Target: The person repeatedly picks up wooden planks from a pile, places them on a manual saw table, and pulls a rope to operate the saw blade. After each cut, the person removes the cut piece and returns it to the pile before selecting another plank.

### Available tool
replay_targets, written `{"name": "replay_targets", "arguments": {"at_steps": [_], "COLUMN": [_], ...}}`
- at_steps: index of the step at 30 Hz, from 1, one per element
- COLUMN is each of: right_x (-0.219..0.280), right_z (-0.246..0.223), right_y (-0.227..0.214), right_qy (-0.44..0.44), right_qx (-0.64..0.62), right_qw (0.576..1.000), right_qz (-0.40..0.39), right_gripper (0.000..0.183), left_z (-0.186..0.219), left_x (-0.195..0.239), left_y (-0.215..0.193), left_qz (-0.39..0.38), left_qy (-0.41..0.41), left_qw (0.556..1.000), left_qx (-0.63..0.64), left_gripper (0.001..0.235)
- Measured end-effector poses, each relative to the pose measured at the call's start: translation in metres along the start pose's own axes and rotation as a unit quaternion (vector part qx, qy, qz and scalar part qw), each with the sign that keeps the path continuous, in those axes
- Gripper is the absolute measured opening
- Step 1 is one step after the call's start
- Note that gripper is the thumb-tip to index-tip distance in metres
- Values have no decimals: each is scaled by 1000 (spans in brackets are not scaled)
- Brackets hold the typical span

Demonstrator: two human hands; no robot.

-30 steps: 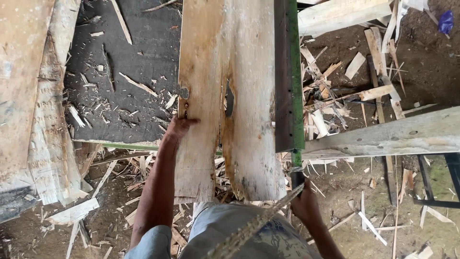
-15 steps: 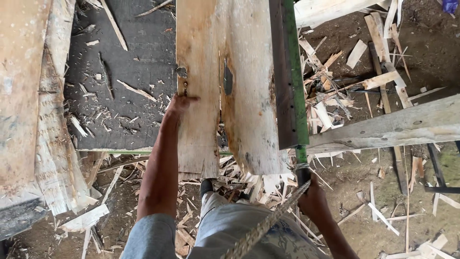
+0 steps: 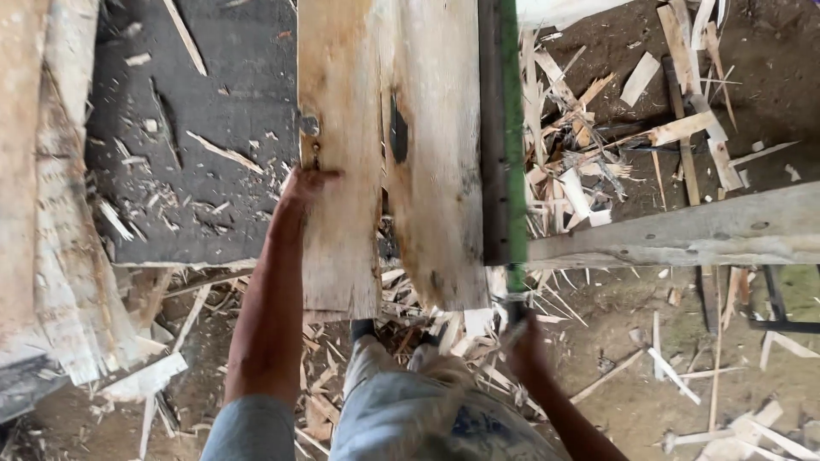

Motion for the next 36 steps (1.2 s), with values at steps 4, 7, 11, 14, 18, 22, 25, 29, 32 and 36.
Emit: {"name": "replay_targets", "arguments": {"at_steps": [4,7,11,14,18,22,25,29,32,36], "right_x": [-3,15,37,53,57,63,77,65,36,-11], "right_z": [13,-4,-72,-118,-131,-108,-83,-59,-33,-10], "right_y": [29,3,-39,-62,-73,-75,-79,-47,-19,21], "right_qy": [26,34,93,79,47,-67,-37,-88,-126,-35], "right_qx": [-4,-33,-59,-43,-91,-276,-449,-553,-444,-235], "right_qw": [1000,999,994,996,994,958,892,827,886,970], "right_qz": [-4,10,-5,-17,-28,-40,-33,-56,-35,-59], "right_gripper": [44,39,37,34,37,49,64,63,66,64], "left_z": [26,51,87,101,104,55,56,73,127,194], "left_x": [15,39,64,79,109,120,158,211,243,254], "left_y": [-13,-9,-24,-26,-24,-15,-13,23,78,171], "left_qz": [-3,-4,22,-3,-61,-88,-60,138,272,80], "left_qy": [-17,-74,-172,-120,-195,-154,-120,-165,46,200], "left_qw": [993,997,985,977,946,968,991,973,940,900], "left_qx": [-114,34,26,177,253,179,20,-78,-198,-379], "left_gripper": [44,20,50,75,79,81,66,64,52,63]}}
Point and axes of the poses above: each hand's wrist, its own x-axis away from the middle knuckle, its own y-axis out of the palm, z = x × y, the point moved 3 cm from there along -x, towards the middle knuckle, and after that the axes turned 9 degrees about -x, right-handed, at the moved point
